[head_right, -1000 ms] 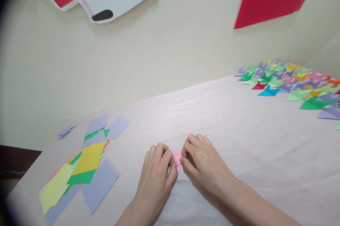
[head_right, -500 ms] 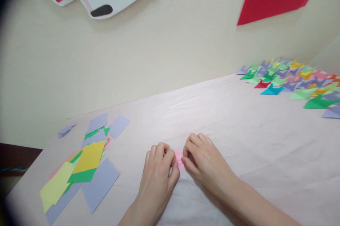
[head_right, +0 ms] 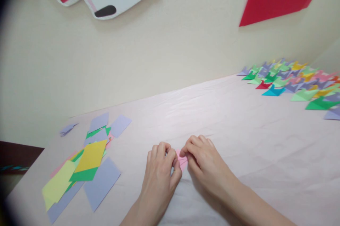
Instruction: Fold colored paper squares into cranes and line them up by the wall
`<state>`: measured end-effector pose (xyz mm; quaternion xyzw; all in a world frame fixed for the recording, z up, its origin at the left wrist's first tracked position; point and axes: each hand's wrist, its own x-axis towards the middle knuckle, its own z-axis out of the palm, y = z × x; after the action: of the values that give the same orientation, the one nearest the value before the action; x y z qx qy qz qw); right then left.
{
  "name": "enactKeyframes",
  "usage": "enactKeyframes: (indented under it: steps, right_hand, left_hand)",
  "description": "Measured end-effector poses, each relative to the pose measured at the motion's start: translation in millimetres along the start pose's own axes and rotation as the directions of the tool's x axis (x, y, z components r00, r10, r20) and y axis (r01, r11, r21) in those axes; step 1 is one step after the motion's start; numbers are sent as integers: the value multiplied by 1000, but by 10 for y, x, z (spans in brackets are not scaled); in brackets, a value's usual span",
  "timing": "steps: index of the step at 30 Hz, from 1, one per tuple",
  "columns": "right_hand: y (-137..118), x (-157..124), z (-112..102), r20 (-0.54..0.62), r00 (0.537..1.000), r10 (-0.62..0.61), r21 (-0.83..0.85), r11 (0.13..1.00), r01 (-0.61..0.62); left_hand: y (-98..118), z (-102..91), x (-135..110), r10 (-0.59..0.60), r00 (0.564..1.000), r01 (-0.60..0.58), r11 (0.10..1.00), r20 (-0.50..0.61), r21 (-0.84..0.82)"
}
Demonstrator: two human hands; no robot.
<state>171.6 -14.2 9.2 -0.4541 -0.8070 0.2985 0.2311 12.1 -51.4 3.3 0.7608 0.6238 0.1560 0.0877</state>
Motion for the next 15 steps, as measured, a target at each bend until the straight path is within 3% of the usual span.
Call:
enactKeyframes:
  steps: [5,15]
  right_hand:
    - [-83,19,79,-41,997,68,-63,995,-71]
    - [-2,-9,66,-37,999,31,18,999,-30]
  left_hand:
    - [2,-17,-10,-21,1000,22,998,17,-63]
    - [40,-85,-12,-79,995,90,972,62,-215]
